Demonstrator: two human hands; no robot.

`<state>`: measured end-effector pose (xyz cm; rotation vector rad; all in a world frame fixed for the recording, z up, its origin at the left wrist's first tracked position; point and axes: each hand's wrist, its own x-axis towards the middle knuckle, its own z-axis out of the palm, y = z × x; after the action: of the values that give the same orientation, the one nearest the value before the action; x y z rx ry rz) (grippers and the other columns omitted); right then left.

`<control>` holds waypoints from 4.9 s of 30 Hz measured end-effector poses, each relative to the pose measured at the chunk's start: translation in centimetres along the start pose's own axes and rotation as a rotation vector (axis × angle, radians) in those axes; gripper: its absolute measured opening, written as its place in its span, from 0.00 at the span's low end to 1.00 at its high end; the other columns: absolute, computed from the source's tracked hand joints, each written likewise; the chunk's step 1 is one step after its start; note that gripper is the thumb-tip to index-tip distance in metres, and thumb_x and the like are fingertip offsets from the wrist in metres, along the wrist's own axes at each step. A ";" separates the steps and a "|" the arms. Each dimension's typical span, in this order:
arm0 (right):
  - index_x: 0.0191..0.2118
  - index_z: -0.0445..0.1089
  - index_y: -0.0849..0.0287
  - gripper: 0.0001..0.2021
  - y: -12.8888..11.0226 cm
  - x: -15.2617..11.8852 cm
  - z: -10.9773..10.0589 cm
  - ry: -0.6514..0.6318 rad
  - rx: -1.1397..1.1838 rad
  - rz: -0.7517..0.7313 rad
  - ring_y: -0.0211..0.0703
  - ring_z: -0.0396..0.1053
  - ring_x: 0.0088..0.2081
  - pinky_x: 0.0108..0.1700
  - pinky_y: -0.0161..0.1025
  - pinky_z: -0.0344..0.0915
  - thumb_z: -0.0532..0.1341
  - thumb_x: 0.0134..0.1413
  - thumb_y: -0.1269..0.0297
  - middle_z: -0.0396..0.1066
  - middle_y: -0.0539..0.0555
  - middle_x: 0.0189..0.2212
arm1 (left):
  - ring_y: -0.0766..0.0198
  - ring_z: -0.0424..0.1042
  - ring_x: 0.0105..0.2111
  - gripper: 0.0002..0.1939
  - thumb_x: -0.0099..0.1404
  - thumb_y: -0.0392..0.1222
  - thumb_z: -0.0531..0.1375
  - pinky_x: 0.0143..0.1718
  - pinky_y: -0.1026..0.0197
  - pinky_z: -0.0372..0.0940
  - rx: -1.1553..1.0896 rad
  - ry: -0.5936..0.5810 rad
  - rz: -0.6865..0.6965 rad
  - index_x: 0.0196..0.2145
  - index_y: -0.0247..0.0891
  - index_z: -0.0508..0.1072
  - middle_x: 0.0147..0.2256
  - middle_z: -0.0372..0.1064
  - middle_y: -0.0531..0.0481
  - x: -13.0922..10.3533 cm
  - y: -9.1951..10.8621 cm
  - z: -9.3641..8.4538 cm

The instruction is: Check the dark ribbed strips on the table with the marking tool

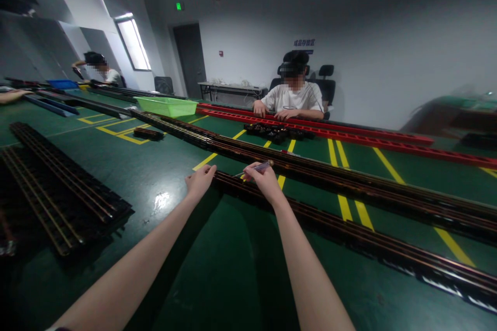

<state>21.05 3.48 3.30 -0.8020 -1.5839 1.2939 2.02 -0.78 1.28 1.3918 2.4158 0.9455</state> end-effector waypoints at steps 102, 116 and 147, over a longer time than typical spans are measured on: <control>0.15 0.67 0.58 0.21 0.1 -0.6 -2.5 0.201 -0.068 -0.038 0.34 0.60 0.15 0.22 0.35 0.59 0.61 0.45 0.47 0.62 0.49 0.11 | 0.57 0.65 0.41 0.20 0.70 0.42 0.43 0.45 0.55 0.61 0.185 -0.018 0.643 0.37 0.39 0.75 0.38 0.72 0.46 -1.0 0.4 1.1; 0.11 0.63 0.58 0.18 0.3 -0.5 -2.8 0.310 0.010 -0.056 0.33 0.55 0.13 0.19 0.34 0.53 0.60 0.45 0.56 0.58 0.48 0.08 | 0.57 0.65 0.39 0.19 0.70 0.41 0.44 0.43 0.56 0.61 0.225 0.035 0.691 0.36 0.37 0.74 0.36 0.72 0.46 -0.8 0.2 1.3; 0.13 0.62 0.58 0.17 0.1 -0.5 -2.1 0.271 -0.084 -0.123 0.31 0.54 0.14 0.19 0.32 0.51 0.56 0.47 0.59 0.57 0.46 0.11 | 0.62 0.71 0.43 0.17 0.69 0.38 0.46 0.56 0.51 0.51 0.147 0.167 0.850 0.38 0.38 0.75 0.40 0.76 0.50 -2.5 1.8 2.5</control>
<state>23.16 3.84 3.17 -0.8785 -1.4525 0.9914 5.82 -1.18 0.12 2.5711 1.9943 1.0716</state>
